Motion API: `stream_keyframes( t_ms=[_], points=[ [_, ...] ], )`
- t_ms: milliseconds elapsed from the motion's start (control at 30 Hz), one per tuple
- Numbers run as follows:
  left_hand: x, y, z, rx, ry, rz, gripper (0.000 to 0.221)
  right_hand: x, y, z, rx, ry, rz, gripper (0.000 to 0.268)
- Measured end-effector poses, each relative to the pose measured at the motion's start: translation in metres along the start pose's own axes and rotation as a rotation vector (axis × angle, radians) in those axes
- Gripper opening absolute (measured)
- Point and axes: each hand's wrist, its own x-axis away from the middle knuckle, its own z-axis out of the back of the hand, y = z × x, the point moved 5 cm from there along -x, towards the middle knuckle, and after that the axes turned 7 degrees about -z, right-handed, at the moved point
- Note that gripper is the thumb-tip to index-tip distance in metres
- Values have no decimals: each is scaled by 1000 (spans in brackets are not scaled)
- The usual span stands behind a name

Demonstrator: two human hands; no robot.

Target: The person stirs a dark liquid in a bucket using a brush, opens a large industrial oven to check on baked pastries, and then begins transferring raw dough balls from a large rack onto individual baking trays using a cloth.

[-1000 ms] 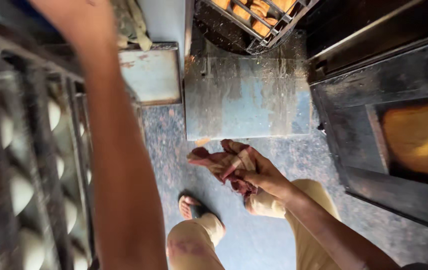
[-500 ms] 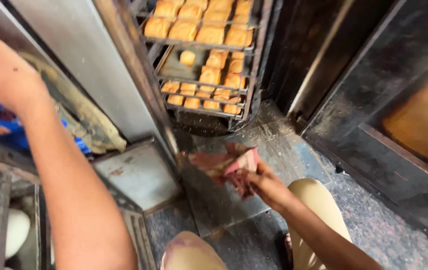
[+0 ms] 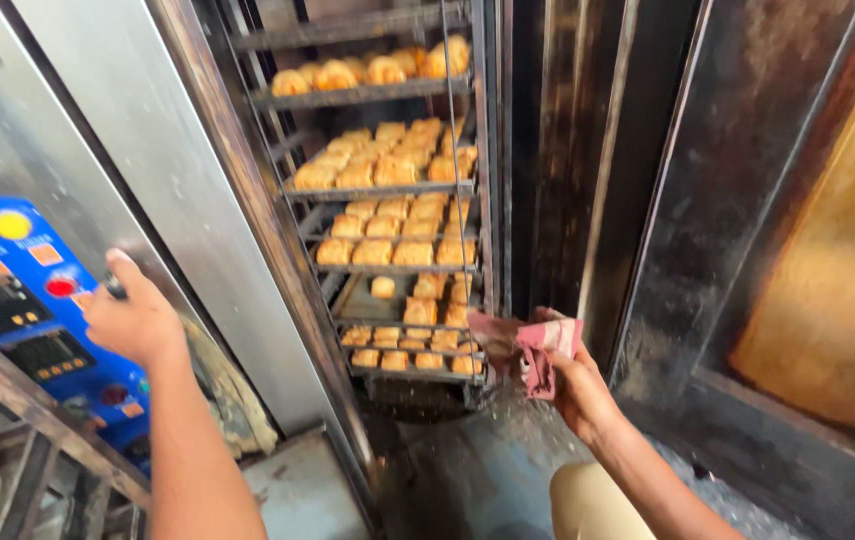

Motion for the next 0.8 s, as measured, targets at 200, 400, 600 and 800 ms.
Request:
stream_keyframes(
  t_ms=[200, 400, 600, 800],
  points=[
    [14, 14, 7, -15, 167, -31, 44, -79, -19, 31, 56, 37, 41, 56],
    [23, 22, 4, -150, 278, -127, 41, -209, -51, 71, 115, -10, 221, 25],
    [28, 21, -1, -262, 374, -307, 34, -330, -42, 122, 212, 250, 203, 24],
    [45, -38, -32, -466, 401, -347, 35, -458, -33, 146, 230, 117, 277, 21]
  ],
)
